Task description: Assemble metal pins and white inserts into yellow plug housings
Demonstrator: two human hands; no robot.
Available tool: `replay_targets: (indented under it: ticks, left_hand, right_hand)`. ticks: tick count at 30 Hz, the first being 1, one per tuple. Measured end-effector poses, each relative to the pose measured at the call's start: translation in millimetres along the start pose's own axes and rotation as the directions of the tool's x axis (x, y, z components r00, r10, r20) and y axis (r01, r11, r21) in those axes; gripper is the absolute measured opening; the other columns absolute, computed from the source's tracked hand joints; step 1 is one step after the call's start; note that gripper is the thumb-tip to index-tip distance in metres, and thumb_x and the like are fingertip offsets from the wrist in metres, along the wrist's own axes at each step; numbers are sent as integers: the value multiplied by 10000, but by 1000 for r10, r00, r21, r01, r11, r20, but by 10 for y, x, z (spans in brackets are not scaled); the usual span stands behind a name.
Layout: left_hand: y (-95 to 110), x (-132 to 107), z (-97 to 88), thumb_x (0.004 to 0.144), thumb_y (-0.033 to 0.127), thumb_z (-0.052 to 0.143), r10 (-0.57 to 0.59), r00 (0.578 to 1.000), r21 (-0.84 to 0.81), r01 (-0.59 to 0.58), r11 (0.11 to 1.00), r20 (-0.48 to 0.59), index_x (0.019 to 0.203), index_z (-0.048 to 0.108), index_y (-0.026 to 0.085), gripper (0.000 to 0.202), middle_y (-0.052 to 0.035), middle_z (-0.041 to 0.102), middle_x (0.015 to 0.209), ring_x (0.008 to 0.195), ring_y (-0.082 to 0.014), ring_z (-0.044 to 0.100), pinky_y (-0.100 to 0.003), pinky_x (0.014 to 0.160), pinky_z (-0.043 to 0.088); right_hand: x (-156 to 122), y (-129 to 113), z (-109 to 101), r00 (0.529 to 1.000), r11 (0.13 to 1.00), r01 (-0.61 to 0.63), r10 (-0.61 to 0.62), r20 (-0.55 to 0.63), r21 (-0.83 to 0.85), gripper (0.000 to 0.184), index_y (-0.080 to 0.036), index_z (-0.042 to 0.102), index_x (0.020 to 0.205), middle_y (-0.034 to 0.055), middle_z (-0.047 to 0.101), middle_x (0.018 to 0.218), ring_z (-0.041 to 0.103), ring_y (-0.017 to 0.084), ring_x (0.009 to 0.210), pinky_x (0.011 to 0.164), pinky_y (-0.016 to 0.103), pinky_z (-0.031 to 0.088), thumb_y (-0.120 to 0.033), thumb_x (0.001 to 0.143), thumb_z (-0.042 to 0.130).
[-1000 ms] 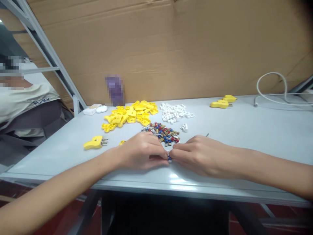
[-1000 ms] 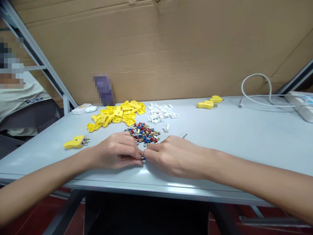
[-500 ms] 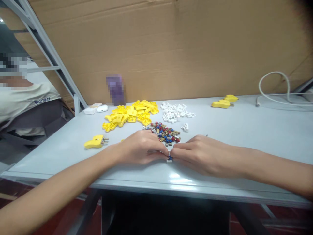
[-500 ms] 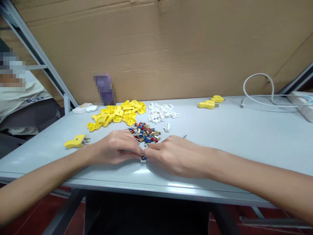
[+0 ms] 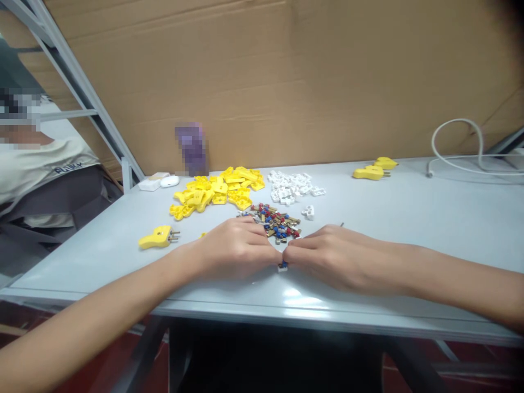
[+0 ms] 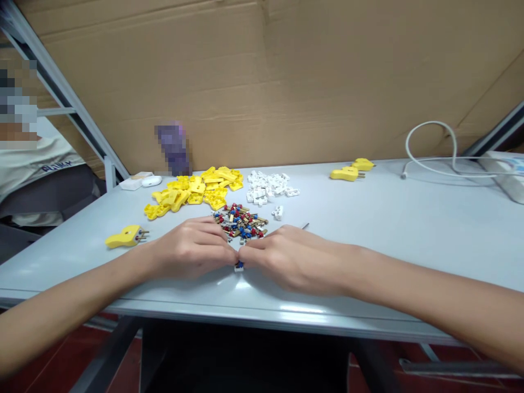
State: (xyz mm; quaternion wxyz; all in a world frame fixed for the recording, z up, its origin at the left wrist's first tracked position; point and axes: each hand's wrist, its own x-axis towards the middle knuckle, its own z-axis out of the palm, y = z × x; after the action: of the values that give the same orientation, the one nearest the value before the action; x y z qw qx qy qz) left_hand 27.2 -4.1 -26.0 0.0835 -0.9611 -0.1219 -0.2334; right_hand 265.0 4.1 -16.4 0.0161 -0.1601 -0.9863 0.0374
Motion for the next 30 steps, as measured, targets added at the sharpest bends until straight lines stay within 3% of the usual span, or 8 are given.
replay_targets:
  ticks: [9,17,25,30]
  left_hand:
    - [22,31,-37,989,121,460,141,990,128,-140,982,-4,935,687,192,244,-9,770,892,756,-137,668,-294,650,464]
    - [37,19,21,932,118,496,-11,1000,-7,11,1000,-8,854,692,188,222,-1,748,748,720,-121,688,-271,680,480]
    - [23,21,1,936,101,497,26,1000,-12,-26,1000,-11,870,695,180,224,-9,768,847,795,-150,692,-296,710,508]
    - [18,5,4,957,119,475,46,999,-2,-46,999,-9,884,686,182,233,-24,773,892,824,-146,687,-292,714,506]
  right_hand:
    - [14,8,-34,1000,999,2,-2,2,46,255,-179,526,824,35,618,713,480,146,542,517,277,292,-94,943,317]
    - [9,20,-5,1000,1000,4,-4,-5,-3,229,-178,529,789,11,595,692,450,131,530,509,264,291,-48,871,359]
    - [-7,69,16,997,988,62,-55,-52,141,270,-155,596,927,36,657,808,530,133,615,564,259,356,-41,910,352]
    - [10,70,-3,997,985,69,-63,-43,161,289,-152,594,875,27,626,758,499,129,584,552,261,355,-74,951,327]
